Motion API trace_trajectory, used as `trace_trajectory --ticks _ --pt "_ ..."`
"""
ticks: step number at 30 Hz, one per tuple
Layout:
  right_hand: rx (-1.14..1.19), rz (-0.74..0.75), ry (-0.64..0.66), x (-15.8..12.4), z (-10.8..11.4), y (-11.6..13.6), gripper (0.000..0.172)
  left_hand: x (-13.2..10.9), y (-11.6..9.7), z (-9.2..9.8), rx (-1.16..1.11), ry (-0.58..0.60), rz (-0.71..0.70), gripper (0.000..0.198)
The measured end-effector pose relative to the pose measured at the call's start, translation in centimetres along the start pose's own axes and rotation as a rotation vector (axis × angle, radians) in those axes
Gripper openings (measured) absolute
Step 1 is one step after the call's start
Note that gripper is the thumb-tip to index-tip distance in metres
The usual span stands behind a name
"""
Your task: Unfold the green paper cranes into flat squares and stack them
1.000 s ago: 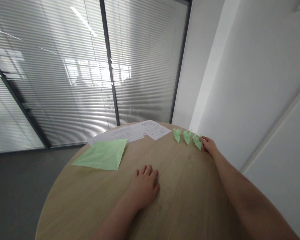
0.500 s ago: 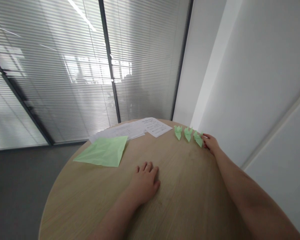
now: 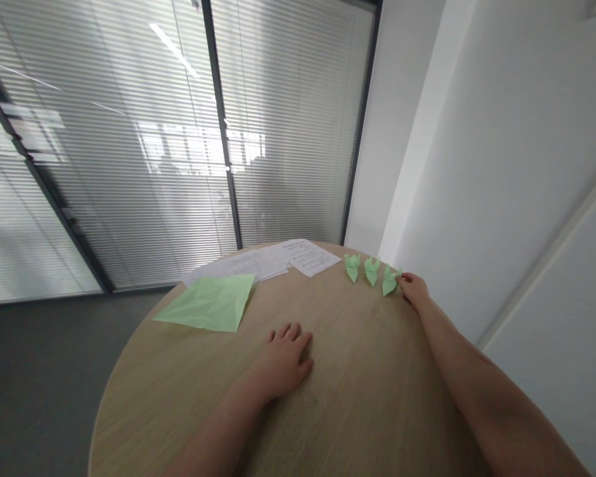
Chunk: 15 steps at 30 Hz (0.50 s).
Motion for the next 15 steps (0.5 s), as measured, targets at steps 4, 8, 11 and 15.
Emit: trace_trajectory --ticks 4,8,11,15 --pt "0.002 -0.022 -0.039 -1.2 0.6 0.4 0.031 0.0 0.2 0.2 0.001 0.011 -0.004 0.065" --pt "0.031 -0.030 -0.057 -2.0 0.8 0.4 0.036 0.1 0.4 0.0 0.011 0.004 -0.008 0.065" --pt "0.047 -0.037 -0.060 -2.0 0.6 0.1 0.038 0.1 0.5 -0.1 0.017 -0.002 -0.010 0.065" --pt "0.071 -0.041 -0.052 -1.8 0.3 -0.1 0.039 0.1 0.4 0.0 0.007 0.001 -0.007 0.065"
Point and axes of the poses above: each hand's wrist, its own x-axis towards the middle knuckle, its own z-axis out of the back of the hand, y = z × x, the point moved 6 cm from there along x, towards the middle knuckle, and after that the axes turned 8 degrees about -y, right-handed, at the moved point
